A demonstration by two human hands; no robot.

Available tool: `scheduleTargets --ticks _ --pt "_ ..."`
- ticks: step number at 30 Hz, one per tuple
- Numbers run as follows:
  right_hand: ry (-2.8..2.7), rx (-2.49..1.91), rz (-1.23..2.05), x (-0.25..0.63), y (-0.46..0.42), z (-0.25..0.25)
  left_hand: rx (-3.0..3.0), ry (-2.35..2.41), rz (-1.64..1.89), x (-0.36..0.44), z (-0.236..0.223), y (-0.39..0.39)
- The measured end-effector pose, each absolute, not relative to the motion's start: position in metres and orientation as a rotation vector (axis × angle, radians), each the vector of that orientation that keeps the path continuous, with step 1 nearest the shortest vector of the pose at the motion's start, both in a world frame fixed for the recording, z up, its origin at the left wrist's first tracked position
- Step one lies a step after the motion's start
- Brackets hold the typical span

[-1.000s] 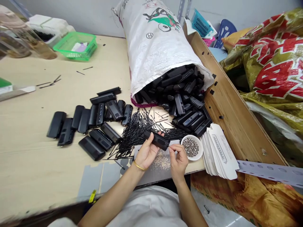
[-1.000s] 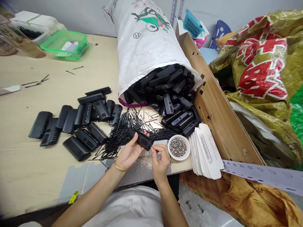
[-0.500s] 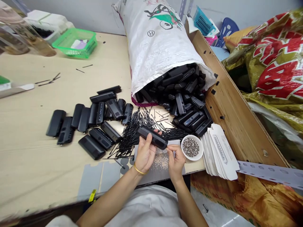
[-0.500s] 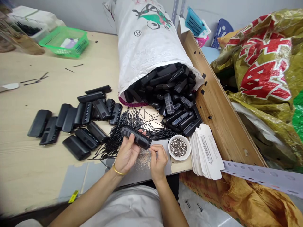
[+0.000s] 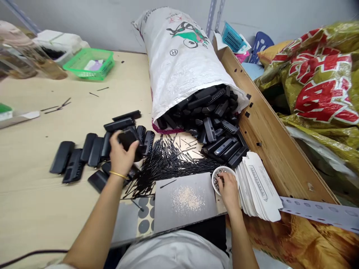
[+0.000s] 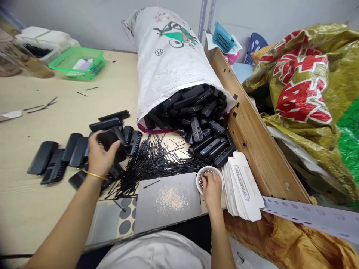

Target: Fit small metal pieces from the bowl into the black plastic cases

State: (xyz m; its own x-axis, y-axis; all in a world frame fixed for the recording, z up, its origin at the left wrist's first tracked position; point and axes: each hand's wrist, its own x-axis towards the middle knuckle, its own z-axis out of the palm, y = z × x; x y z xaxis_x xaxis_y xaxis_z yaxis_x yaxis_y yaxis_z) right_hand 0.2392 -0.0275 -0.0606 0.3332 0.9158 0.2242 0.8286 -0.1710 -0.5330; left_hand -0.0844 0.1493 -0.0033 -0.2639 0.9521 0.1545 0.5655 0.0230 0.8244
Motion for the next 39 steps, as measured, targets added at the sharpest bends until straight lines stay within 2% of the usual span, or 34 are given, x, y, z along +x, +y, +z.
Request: scheduleTargets --ticks 3,5,8,11,15,21,24,26,28,31,35,39 --pt "-1.561 -2.066 0.198 0.238 -0.028 -0.065 1.827 2.074 1.175 -0.067 0.006 0.166" --pt "-1.564 -2.076 0.212 0.238 -0.028 -0.063 2.061 1.806 1.078 -0.015 0.01 0.161" --pt "-1.565 -2.078 0.248 0.238 -0.027 -0.059 2.344 1.253 0.495 0.08 0.013 0.146" --pt "-1.514 -2.047 0.302 0.239 -0.025 -0.056 2.402 1.158 0.336 0.142 0.013 0.138" --pt "-1.166 -1.891 0.599 0.237 -0.026 -0.05 2.397 1.156 0.26 0.159 0.011 0.136" --pt "-0.562 -1.44 1.022 0.228 -0.027 -0.038 2.291 1.125 0.255 0.137 0.018 0.144" --pt "-0.471 -1.352 1.093 0.215 -0.025 -0.034 1.996 1.028 0.413 0.104 0.016 0.139" --pt "-0.509 -1.349 1.064 0.201 -0.024 -0.035 1.484 0.893 0.634 0.077 0.013 0.126" --pt "-0.592 -1.379 0.966 0.184 -0.022 -0.037 0.952 0.774 0.756 0.054 0.01 0.106" --pt "-0.793 -1.438 0.744 0.16 -0.02 -0.039 0.453 0.748 0.79 0.035 0.007 0.078" --pt "-1.078 -1.462 0.434 0.143 -0.02 -0.038 0.126 0.77 0.81 0.032 0.0 0.06" --pt "-1.166 -1.465 0.313 0.139 -0.019 -0.033 0.037 0.75 0.815 0.032 -0.004 0.054"
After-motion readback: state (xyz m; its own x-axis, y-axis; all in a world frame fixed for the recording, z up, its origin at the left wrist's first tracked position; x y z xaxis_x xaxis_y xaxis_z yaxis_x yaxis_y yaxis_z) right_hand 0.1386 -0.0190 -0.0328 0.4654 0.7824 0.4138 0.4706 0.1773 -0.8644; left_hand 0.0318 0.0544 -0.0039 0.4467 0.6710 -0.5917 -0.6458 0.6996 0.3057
